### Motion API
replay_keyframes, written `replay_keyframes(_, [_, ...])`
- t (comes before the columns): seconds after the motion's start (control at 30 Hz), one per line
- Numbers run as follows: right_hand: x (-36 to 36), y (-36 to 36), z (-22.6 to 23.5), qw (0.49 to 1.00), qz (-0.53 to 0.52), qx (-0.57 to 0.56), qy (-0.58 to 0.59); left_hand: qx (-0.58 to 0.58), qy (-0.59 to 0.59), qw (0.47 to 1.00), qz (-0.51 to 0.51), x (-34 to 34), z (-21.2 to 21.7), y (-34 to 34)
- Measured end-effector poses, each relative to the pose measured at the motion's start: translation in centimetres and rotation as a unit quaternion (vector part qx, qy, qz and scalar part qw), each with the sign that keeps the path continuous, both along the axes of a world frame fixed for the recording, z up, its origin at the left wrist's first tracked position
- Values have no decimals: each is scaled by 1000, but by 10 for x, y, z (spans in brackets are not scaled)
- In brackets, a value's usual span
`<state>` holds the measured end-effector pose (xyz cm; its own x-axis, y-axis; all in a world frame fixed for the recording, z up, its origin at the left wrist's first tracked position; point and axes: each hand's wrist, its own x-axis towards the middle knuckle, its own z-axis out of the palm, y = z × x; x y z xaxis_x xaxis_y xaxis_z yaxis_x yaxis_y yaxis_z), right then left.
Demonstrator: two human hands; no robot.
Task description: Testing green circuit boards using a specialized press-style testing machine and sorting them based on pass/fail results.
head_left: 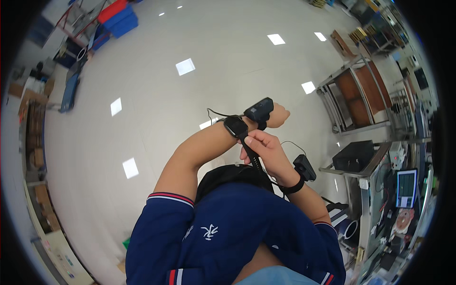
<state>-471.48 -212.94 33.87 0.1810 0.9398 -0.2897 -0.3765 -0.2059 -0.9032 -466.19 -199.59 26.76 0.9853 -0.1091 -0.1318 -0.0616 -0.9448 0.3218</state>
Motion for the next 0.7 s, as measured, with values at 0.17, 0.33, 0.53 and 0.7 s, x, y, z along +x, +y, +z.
replay_keyframes(0.17, [90,78,-19,992,-121,-18,23,29,-85,991,-100,100,-38,63])
replay_keyframes(0.33, [191,135,-39,993,-116,12,33,104,-115,981,-114,209,-50,127])
replay_keyframes(0.53, [330,197,-33,987,-136,90,5,67,-177,982,-21,361,18,195])
replay_keyframes(0.7, [431,257,-36,974,-195,112,20,-30,-173,984,28,473,52,242])
